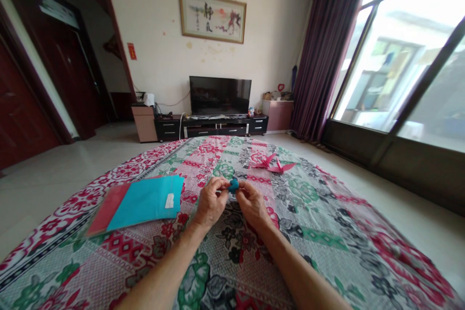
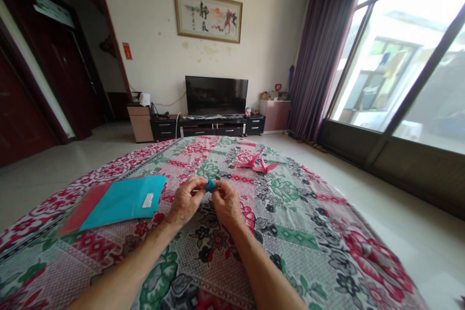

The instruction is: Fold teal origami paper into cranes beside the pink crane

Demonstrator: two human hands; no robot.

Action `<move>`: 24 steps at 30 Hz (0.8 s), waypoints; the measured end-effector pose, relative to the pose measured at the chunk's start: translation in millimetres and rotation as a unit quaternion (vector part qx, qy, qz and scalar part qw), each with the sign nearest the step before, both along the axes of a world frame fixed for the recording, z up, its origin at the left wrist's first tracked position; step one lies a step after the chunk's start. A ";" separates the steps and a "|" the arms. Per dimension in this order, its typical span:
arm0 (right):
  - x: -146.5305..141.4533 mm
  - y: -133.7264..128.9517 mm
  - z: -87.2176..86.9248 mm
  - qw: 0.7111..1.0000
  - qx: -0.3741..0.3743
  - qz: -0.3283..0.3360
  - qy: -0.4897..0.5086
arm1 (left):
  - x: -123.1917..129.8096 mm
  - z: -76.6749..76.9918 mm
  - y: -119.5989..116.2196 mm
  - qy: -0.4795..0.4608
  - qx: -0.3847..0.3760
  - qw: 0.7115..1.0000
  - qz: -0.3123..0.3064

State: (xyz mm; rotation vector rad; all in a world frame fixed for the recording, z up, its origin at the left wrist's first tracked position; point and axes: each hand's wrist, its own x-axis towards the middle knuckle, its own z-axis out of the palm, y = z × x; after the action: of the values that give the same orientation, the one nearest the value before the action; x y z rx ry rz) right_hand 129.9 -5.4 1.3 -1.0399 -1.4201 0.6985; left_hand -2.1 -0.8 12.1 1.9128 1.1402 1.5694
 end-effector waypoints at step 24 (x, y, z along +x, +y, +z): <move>2.2 -7.7 8.7 0.959 0.205 -0.032 -0.195 | -5.7 -7.4 2.2 0.013 0.045 0.999 0.016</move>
State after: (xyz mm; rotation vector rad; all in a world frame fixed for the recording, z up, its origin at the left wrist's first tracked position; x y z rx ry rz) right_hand 132.0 -13.0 10.0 -0.9162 -1.7682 0.1343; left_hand -7.8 1.4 4.7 1.9881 1.1331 1.6429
